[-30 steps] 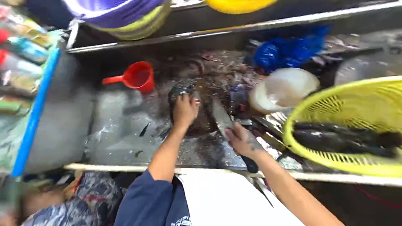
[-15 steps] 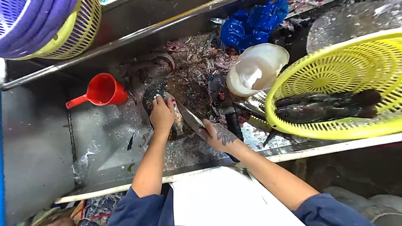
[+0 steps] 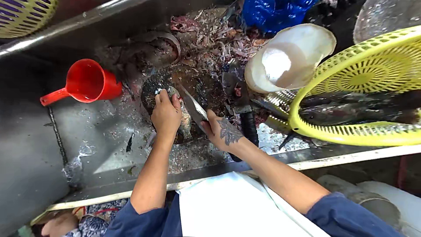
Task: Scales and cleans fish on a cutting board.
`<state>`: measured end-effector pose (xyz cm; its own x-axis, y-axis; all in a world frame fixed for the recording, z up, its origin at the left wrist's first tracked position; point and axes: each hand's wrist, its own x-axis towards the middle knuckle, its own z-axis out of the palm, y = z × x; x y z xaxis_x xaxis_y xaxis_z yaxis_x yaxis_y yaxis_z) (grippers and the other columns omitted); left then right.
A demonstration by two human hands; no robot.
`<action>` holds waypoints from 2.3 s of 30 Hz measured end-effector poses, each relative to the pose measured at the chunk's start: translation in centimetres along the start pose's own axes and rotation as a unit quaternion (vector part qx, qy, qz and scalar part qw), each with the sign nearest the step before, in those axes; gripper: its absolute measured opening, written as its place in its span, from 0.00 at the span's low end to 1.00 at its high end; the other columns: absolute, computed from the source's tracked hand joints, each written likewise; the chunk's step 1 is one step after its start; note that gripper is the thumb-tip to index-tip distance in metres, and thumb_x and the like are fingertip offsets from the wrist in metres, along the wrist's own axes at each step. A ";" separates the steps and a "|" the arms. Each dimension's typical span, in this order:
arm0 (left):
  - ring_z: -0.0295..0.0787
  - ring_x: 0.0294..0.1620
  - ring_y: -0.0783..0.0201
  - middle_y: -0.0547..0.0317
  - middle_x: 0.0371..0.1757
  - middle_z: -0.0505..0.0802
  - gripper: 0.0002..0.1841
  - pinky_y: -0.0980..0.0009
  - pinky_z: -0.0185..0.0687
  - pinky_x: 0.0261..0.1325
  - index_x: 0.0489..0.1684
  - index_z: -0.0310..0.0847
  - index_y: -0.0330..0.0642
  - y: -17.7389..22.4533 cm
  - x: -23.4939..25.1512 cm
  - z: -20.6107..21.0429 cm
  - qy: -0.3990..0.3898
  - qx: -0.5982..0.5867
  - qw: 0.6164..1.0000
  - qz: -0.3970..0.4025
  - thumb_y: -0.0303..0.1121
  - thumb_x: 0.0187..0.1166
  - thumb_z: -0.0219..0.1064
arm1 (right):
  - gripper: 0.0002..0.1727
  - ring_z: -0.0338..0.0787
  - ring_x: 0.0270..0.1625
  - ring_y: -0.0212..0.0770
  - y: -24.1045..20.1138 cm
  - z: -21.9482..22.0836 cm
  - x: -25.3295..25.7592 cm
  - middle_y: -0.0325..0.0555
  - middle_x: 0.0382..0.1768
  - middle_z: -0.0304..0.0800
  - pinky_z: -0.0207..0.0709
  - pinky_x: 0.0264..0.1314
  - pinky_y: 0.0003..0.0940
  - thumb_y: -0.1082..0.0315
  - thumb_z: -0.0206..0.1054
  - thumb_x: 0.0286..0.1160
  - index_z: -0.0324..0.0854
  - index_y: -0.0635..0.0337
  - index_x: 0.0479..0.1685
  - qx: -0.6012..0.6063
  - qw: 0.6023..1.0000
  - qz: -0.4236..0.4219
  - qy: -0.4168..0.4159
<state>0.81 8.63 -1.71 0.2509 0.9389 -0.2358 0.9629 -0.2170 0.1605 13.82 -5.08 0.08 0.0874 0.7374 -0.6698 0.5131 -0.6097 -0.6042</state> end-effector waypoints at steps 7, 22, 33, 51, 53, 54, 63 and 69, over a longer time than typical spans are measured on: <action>0.93 0.48 0.41 0.41 0.66 0.87 0.28 0.41 0.87 0.42 0.78 0.72 0.43 -0.3 0.0 0.5 0.003 0.003 1.000 0.017 0.52 0.92 0.45 | 0.17 0.91 0.43 0.48 0.1 -0.5 -1.0 0.48 0.36 0.86 0.85 0.49 0.50 0.51 0.52 0.93 0.72 0.54 0.62 -0.024 0.999 0.023 -0.032; 0.92 0.44 0.40 0.40 0.66 0.86 0.30 0.40 0.87 0.38 0.82 0.68 0.44 -0.7 -0.3 0.3 0.009 -0.001 0.999 0.038 0.54 0.93 0.39 | 0.18 0.90 0.48 0.49 0.2 -5.6 -1.8 0.49 0.42 0.86 0.83 0.54 0.53 0.50 0.50 0.94 0.74 0.53 0.62 -0.133 0.981 0.019 -0.141; 0.92 0.44 0.42 0.42 0.64 0.86 0.28 0.41 0.87 0.39 0.80 0.70 0.45 -0.7 -0.2 0.3 0.013 -0.008 0.999 0.036 0.53 0.93 0.42 | 0.19 0.89 0.49 0.49 0.5 -7.4 -1.5 0.50 0.44 0.85 0.82 0.54 0.53 0.50 0.51 0.94 0.73 0.54 0.65 -0.152 0.968 -0.009 -0.198; 0.93 0.49 0.40 0.40 0.71 0.84 0.31 0.39 0.87 0.46 0.83 0.67 0.43 -0.6 -0.2 -0.1 -0.006 -0.012 0.999 0.040 0.55 0.93 0.42 | 0.19 0.87 0.45 0.49 3.6 -5.5 -3.8 0.50 0.41 0.83 0.80 0.51 0.52 0.50 0.50 0.94 0.73 0.56 0.61 -0.078 0.973 -0.019 -0.217; 0.92 0.52 0.40 0.40 0.72 0.84 0.33 0.37 0.87 0.50 0.82 0.68 0.43 -0.8 0.1 -0.7 -0.023 -0.033 0.998 0.042 0.60 0.91 0.45 | 0.19 0.87 0.45 0.49 3.8 -5.1 -3.8 0.50 0.40 0.83 0.80 0.51 0.53 0.50 0.50 0.94 0.73 0.55 0.61 -0.065 0.978 -0.024 -0.196; 0.92 0.54 0.40 0.40 0.71 0.85 0.36 0.36 0.86 0.52 0.80 0.69 0.42 -0.8 0.2 -1.0 -0.028 -0.045 0.998 0.044 0.63 0.88 0.49 | 0.19 0.87 0.45 0.49 3.8 -4.8 -3.9 0.49 0.40 0.83 0.80 0.51 0.53 0.50 0.50 0.94 0.74 0.54 0.61 -0.061 0.980 -0.026 -0.187; 0.93 0.54 0.47 0.42 0.53 0.94 0.36 0.39 0.84 0.60 0.70 0.82 0.41 0.1 2.0 -2.5 -0.147 -0.168 0.974 0.031 0.63 0.75 0.70 | 0.20 0.89 0.49 0.49 3.6 -2.8 -3.5 0.49 0.43 0.86 0.81 0.55 0.53 0.48 0.51 0.93 0.75 0.55 0.61 0.006 0.990 -0.068 -0.124; 0.92 0.39 0.56 0.50 0.38 0.93 0.24 0.46 0.86 0.46 0.60 0.84 0.43 1.4 1.0 -2.6 -0.056 -0.231 0.971 0.006 0.54 0.80 0.70 | 0.20 0.90 0.54 0.53 1.7 -2.6 -3.3 0.52 0.46 0.87 0.82 0.58 0.56 0.48 0.48 0.94 0.73 0.52 0.63 0.000 0.995 -0.016 -0.094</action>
<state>2.13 9.97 0.77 0.2966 0.8963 -0.3296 0.8186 -0.0609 0.5711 16.62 -7.81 2.39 -0.0902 0.6894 -0.7188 0.5125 -0.5867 -0.6270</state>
